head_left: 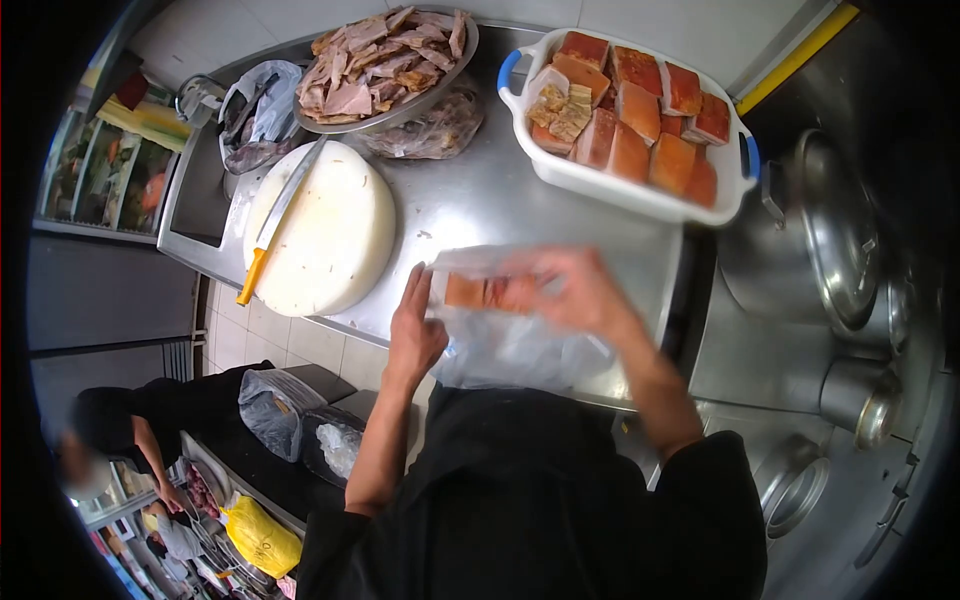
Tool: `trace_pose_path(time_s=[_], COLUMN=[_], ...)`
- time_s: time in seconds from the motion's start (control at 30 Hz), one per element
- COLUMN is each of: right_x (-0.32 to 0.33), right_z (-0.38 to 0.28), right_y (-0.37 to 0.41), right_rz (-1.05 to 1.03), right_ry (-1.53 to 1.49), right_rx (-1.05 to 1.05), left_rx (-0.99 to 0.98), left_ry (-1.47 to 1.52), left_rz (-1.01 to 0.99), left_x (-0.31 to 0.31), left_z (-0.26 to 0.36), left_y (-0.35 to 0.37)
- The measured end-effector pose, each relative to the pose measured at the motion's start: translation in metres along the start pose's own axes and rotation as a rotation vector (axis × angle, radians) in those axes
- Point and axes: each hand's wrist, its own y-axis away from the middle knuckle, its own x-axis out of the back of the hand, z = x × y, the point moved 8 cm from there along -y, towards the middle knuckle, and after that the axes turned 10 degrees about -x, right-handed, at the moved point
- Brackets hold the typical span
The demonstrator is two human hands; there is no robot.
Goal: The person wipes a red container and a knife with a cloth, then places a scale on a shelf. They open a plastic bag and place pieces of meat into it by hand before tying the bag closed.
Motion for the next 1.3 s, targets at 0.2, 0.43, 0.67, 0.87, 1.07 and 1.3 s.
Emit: trace_pose_path(time_s=[0.2,0.43,0.67,0.87,1.07,1.3], right_x=[0.214,0.236,0.258,0.013,-0.081,-0.064], right_z=[0.078,0.124,0.105,0.103,0.148,0.204], right_y=[-0.082,-0.155,-0.111,0.043,0.044,0.028], right_rz=[0.804,0.716,0.473,-0.363,0.154,0.441], right_ry=[0.512,0.562,-0.527,-1.108,-0.629,0.211], right_rx=[-0.449,-0.737,-0.192,-0.409,-0.751,-0.679], left_rx=[-0.023,0.029,0.053,-0.010,0.011,-0.017], left_ry=[-0.018,-0.040,0.028,-0.005,0.061,0.081], left_rz=[0.018,-0.002,0.035,0.043,0.005,-0.009], left_x=[0.001,-0.002,0.005,0.000,0.001,-0.001], left_z=[0.000,-0.001,-0.010,-0.006,0.001,0.003], left_y=[0.003,0.007,0.010,-0.001,-0.007,-0.007])
